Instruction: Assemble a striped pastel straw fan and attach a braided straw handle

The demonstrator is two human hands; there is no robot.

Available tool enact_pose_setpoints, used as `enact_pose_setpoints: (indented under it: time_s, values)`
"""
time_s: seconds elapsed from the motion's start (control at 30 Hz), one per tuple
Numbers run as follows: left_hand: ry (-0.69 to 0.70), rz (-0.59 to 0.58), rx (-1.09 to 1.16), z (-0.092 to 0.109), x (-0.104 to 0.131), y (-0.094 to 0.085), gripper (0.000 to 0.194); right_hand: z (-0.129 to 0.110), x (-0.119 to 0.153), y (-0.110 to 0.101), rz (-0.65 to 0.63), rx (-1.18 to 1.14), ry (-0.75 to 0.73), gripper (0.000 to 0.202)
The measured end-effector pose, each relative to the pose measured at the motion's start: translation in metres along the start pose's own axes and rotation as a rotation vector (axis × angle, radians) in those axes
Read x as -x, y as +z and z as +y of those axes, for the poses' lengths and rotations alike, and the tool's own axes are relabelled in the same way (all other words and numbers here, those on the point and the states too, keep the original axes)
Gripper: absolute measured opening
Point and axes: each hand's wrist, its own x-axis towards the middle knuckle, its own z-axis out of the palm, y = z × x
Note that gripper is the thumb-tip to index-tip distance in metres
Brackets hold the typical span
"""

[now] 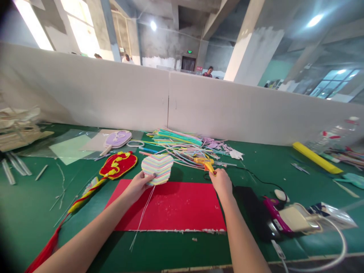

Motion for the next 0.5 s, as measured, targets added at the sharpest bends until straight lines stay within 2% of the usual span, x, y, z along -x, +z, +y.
enact_pose_setpoints:
  time_s: [0.1,0.2,0.23,0.27,0.4,0.5]
  values:
    - [-0.037,0.033,-0.025,0.004,0.006,0.007,0.034,0.002,0.001,0.006,0.03,-0.009,0.001,0.028]
    - [-0.107,0.029,-0.044,0.009,0.012,0.012,0.028,-0.018,0.012,0.009,0.119,-0.201,-0.057,0.03]
    - [-0.13,0.014,-0.048,0.01,0.014,0.013,0.026,-0.029,0.017,0.009,0.083,-0.334,-0.095,0.028]
    - [-0.145,-0.006,-0.051,0.01,0.016,0.014,0.027,-0.042,0.023,0.009,-0.006,-0.49,-0.111,0.027]
    - [-0.123,-0.113,-0.073,0.008,0.02,0.016,0.036,-0.09,0.045,0.012,-0.391,-1.014,0.058,0.039]
    - [-0.111,-0.151,-0.089,0.005,0.021,0.02,0.039,-0.112,0.052,0.015,-0.507,-1.209,0.102,0.041]
